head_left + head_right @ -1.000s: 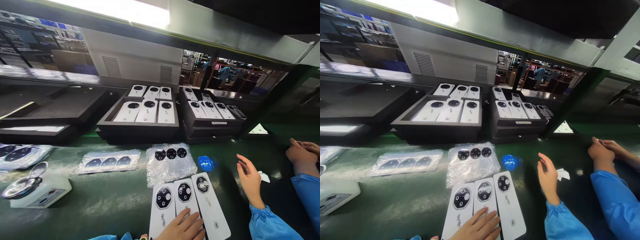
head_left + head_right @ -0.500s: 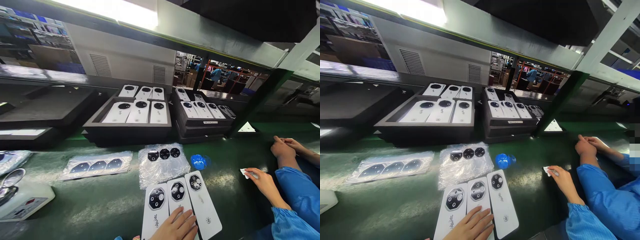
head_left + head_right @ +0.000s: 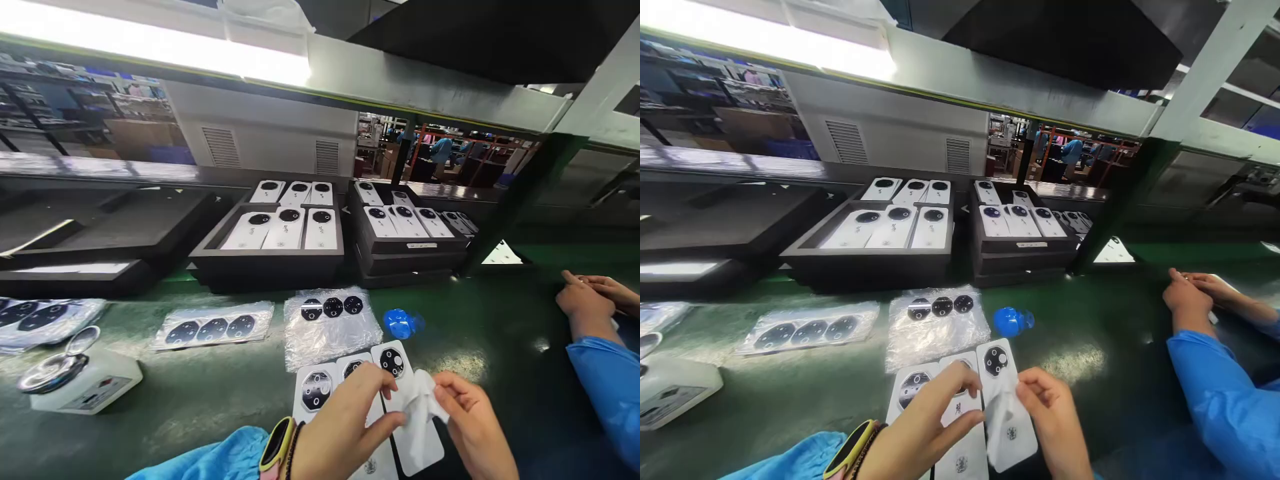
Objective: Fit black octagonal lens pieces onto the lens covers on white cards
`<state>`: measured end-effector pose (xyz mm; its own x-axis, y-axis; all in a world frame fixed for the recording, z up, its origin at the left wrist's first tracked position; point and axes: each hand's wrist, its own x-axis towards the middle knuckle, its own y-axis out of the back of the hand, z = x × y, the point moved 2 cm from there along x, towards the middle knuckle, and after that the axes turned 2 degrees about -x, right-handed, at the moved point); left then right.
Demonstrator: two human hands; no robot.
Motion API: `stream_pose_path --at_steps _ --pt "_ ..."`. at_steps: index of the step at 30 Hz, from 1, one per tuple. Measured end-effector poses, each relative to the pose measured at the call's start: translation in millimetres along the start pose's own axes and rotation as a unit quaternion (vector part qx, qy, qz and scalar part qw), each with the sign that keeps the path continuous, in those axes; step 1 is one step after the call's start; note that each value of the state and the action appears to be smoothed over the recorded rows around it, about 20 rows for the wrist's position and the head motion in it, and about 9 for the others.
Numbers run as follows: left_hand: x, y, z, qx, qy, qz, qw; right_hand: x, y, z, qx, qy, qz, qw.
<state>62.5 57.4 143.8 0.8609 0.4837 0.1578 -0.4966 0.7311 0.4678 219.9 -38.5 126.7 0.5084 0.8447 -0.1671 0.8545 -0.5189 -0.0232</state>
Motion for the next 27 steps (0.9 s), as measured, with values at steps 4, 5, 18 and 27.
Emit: stream_pose_path --at_steps 4,5,18,27 --pt "10.8 6.4 16.8 -0.070 -0.006 0.020 0.997 -6.4 -14.4 8.0 0.039 -0.008 -0.031 0.999" --pt "12.3 8.3 17.8 -0.082 -0.005 0.018 0.996 -7.4 -15.6 8.9 0.053 -0.006 -0.037 0.998" --pt "11.0 16.7 16.7 -0.368 0.062 0.006 0.928 -17.3 -27.9 21.0 0.225 -0.041 -0.095 0.969" --pt "9.6 21.3 18.9 -0.270 0.079 0.033 0.959 -16.0 -32.9 26.7 0.113 -0.005 -0.136 0.984"
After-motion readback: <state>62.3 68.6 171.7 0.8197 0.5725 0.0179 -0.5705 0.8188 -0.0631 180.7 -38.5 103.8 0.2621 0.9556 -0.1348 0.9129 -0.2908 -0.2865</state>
